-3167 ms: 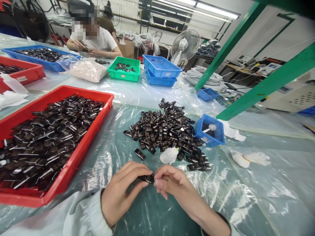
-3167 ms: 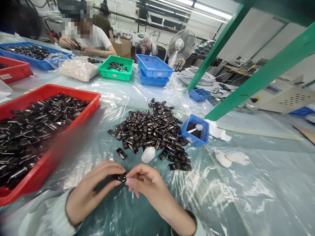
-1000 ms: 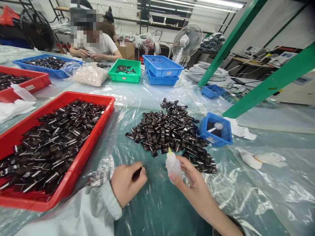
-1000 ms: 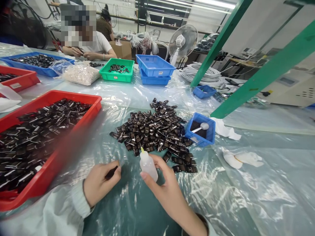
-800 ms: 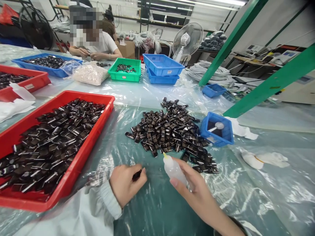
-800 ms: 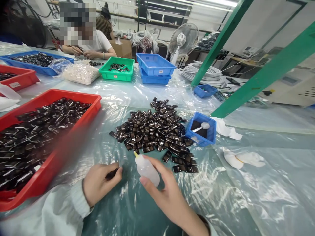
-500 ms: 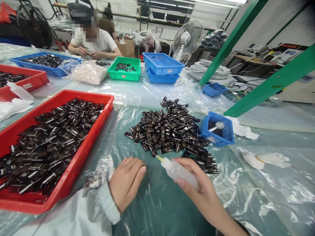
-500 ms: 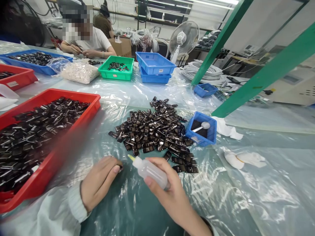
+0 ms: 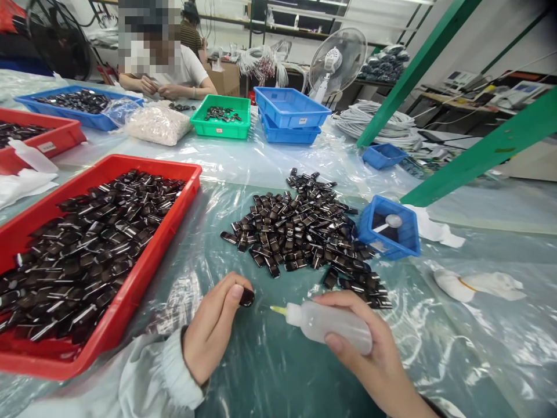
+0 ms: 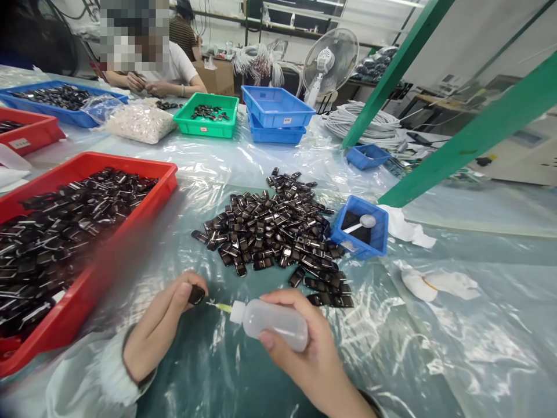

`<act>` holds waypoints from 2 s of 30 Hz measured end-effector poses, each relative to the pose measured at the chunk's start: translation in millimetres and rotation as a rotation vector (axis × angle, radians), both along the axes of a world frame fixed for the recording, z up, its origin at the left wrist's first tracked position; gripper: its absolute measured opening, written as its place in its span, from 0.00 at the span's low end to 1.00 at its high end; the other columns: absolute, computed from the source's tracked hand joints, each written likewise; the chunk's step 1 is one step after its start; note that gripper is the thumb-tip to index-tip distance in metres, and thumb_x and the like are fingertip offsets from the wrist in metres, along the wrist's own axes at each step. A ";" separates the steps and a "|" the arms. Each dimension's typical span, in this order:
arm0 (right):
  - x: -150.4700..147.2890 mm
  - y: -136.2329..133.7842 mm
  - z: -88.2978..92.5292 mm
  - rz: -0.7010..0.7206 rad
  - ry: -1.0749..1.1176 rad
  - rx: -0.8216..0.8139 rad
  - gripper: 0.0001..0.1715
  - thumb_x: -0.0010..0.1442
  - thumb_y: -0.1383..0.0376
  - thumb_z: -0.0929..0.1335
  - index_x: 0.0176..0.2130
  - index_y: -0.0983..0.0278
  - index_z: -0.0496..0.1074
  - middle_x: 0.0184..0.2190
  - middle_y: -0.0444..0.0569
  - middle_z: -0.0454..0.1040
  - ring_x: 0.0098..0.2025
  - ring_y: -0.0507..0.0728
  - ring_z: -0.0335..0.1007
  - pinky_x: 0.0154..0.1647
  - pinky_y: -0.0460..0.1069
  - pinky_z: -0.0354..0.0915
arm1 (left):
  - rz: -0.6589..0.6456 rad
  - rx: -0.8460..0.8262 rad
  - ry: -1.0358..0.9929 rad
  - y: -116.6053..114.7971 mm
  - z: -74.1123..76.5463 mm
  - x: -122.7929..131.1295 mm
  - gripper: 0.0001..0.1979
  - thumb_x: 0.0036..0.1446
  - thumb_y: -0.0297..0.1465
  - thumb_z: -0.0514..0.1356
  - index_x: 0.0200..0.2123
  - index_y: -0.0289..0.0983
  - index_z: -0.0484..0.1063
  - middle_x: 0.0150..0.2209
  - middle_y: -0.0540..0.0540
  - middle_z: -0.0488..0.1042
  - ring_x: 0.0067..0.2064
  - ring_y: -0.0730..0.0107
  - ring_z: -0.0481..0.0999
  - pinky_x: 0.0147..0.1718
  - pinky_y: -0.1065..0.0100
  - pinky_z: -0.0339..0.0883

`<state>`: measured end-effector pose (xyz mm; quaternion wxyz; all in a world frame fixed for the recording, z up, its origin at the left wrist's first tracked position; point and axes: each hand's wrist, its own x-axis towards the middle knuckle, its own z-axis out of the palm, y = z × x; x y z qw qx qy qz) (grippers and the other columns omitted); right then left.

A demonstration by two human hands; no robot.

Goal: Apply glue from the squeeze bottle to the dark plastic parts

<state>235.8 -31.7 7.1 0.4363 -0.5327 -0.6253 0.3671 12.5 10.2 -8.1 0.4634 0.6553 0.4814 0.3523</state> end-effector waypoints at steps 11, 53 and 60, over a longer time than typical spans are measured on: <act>2.1 1.2 -1.9 0.013 -0.051 -0.027 0.09 0.59 0.58 0.68 0.41 0.54 0.70 0.32 0.44 0.77 0.25 0.54 0.71 0.20 0.44 0.67 | -0.109 0.038 0.038 -6.8 4.0 0.1 0.16 0.66 0.43 0.42 0.42 0.41 0.63 0.38 0.46 0.66 0.41 0.62 0.66 0.35 0.66 0.59; 5.0 -1.7 -6.1 0.022 0.017 -0.046 0.15 0.59 0.48 0.65 0.41 0.52 0.70 0.30 0.44 0.72 0.25 0.53 0.68 0.21 0.43 0.64 | -0.195 0.340 0.063 -17.5 -3.7 -4.3 0.08 0.65 0.34 0.51 0.47 0.41 0.62 0.35 0.47 0.69 0.34 0.67 0.68 0.33 0.66 0.62; 1.2 0.3 -3.7 0.031 -0.017 0.003 0.15 0.60 0.49 0.64 0.41 0.54 0.70 0.29 0.44 0.72 0.23 0.53 0.69 0.20 0.43 0.64 | -0.168 0.375 0.074 -16.8 -2.6 -3.5 0.09 0.65 0.35 0.51 0.46 0.40 0.64 0.34 0.47 0.70 0.34 0.67 0.69 0.33 0.66 0.65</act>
